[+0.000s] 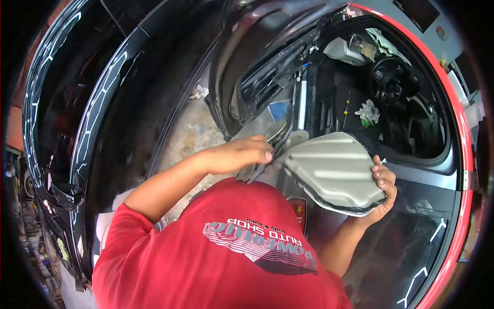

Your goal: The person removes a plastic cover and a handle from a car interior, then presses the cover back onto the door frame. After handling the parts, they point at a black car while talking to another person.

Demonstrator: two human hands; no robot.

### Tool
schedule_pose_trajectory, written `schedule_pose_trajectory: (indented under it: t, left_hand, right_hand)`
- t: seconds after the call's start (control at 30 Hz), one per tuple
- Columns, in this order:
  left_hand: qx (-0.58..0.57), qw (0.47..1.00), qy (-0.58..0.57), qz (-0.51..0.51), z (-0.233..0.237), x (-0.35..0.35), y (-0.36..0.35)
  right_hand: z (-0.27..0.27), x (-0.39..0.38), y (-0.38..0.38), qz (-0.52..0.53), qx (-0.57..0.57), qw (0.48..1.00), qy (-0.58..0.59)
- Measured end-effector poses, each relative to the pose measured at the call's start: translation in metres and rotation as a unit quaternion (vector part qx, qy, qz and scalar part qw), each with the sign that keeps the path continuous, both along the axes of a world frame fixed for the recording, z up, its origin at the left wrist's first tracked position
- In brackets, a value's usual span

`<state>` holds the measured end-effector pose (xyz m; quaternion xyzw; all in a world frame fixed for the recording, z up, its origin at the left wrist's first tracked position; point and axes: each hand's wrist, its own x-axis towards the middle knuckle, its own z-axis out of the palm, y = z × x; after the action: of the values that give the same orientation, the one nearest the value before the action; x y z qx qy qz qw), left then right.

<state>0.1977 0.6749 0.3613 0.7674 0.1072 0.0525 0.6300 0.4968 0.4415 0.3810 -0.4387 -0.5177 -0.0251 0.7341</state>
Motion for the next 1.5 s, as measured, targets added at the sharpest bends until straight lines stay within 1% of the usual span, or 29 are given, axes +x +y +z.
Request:
schedule_pose_trajectory:
  t: [0.03, 0.07, 0.13, 0.17, 0.2, 0.27, 0.33, 0.4, 0.43, 0.47, 0.53, 0.57, 0.6, 0.67, 0.73, 0.8, 0.9, 0.93, 0.97, 1.0, 1.03, 1.07, 1.13, 1.2, 1.3, 1.37, 1.4, 1.47, 1.5]
  left_hand:
    - [-0.124, 0.992, 0.022, 0.013, 0.002, -0.004, -0.001]
    - [-0.123, 0.992, 0.021, 0.015, 0.005, -0.005, -0.002]
    - [-0.026, 0.999, 0.044, 0.014, 0.010, -0.003, -0.007]
    - [-0.004, 0.991, 0.091, 0.094, 0.017, -0.001, -0.020]
    - [-0.004, 0.991, 0.090, 0.095, 0.011, -0.001, -0.027]
    - [0.179, 0.963, 0.024, 0.201, -0.009, -0.004, -0.026]
    - [0.209, 0.951, 0.015, 0.229, -0.025, -0.015, -0.018]
    - [0.279, 0.890, 0.049, 0.358, -0.038, -0.031, -0.005]
    - [0.322, 0.849, 0.086, 0.409, -0.058, -0.045, 0.009]
    - [0.324, 0.846, 0.088, 0.414, -0.077, -0.065, 0.020]
    - [0.152, 0.893, 0.173, 0.387, -0.104, -0.104, 0.036]
    - [0.071, 0.920, 0.139, 0.358, -0.105, -0.116, 0.030]
    - [0.068, 0.920, 0.143, 0.358, -0.106, -0.121, 0.024]
    - [-0.125, 0.926, 0.088, 0.346, -0.102, -0.122, 0.020]
    - [-0.135, 0.927, 0.121, 0.328, -0.102, -0.124, 0.026]
    - [-0.018, 0.953, 0.025, 0.301, -0.105, -0.122, 0.030]
    - [0.108, 0.950, 0.045, 0.289, -0.104, -0.132, 0.033]
    - [0.074, 0.941, 0.047, 0.326, -0.101, -0.130, 0.026]
    - [0.047, 0.943, 0.086, 0.319, -0.077, -0.127, 0.022]
    - [0.004, 0.950, 0.031, 0.310, -0.083, -0.123, 0.025]
    - [0.046, 0.952, 0.037, 0.302, -0.102, -0.125, 0.038]
    - [0.026, 0.950, 0.038, 0.310, -0.108, -0.129, 0.038]
    - [0.002, 0.955, 0.026, 0.294, -0.095, -0.122, 0.037]
    - [-0.019, 0.959, 0.037, 0.279, -0.076, -0.115, 0.036]
    - [-0.048, 0.969, 0.022, 0.242, -0.063, -0.100, 0.038]
    - [-0.040, 0.970, -0.005, 0.241, -0.064, -0.087, 0.038]
    - [-0.040, 0.971, -0.006, 0.235, -0.063, -0.082, 0.035]
    - [-0.037, 0.968, -0.015, 0.247, -0.051, -0.068, 0.025]
    - [-0.037, 0.970, -0.015, 0.240, -0.047, -0.064, 0.025]
  right_hand:
    - [0.001, -0.001, 0.000, 0.006, 0.008, 1.000, 0.006]
    - [0.001, -0.003, -0.001, 0.008, 0.009, 1.000, 0.004]
    - [0.002, -0.006, -0.003, 0.003, 0.006, 1.000, 0.008]
    - [0.001, -0.009, -0.003, 0.004, 0.018, 1.000, 0.022]
    - [0.001, -0.012, -0.005, 0.004, 0.018, 1.000, 0.022]
    - [0.003, -0.020, -0.009, 0.013, -0.024, 0.999, -0.017]
    - [0.014, -0.030, -0.020, 0.024, -0.057, 0.996, -0.068]
    - [0.027, -0.034, -0.032, 0.009, -0.072, 0.990, -0.121]
    - [0.027, -0.033, -0.040, -0.050, -0.023, 0.994, -0.097]
    - [0.027, -0.026, -0.054, -0.108, 0.026, 0.991, -0.071]
    - [0.030, 0.032, -0.117, -0.058, 0.049, 0.994, -0.084]
    - [0.036, 0.035, -0.125, -0.056, 0.048, 0.994, -0.082]
    - [0.043, 0.035, -0.133, -0.048, 0.013, 0.994, -0.100]
    - [0.058, 0.022, -0.134, -0.043, -0.023, 0.992, -0.115]
    - [0.070, 0.002, -0.133, -0.087, -0.080, 0.993, -0.029]
    - [0.067, 0.012, -0.147, -0.175, -0.064, 0.977, 0.104]
    - [0.106, -0.010, -0.136, -0.297, -0.042, 0.930, 0.212]
    - [0.111, -0.002, -0.150, -0.319, -0.026, 0.927, 0.194]
    - [0.116, 0.005, -0.168, -0.337, -0.013, 0.929, 0.152]
    - [0.139, -0.008, -0.166, -0.345, 0.027, 0.924, 0.164]
    - [0.149, 0.002, -0.190, -0.364, 0.057, 0.920, 0.133]
    - [0.176, -0.002, -0.196, -0.392, 0.082, 0.912, 0.087]
    - [0.222, 0.000, -0.238, -0.503, 0.162, 0.846, 0.067]
    - [0.277, -0.002, -0.273, -0.612, 0.255, 0.749, -0.002]
    - [0.344, 0.000, -0.327, -0.781, 0.268, 0.552, -0.117]
    - [0.366, 0.004, -0.351, -0.875, 0.233, 0.391, -0.163]
    - [0.372, 0.012, -0.367, -0.894, 0.206, 0.343, -0.202]
    - [0.365, 0.029, -0.375, -0.849, 0.146, 0.377, -0.341]
    - [0.352, 0.034, -0.378, -0.839, 0.059, 0.387, -0.378]
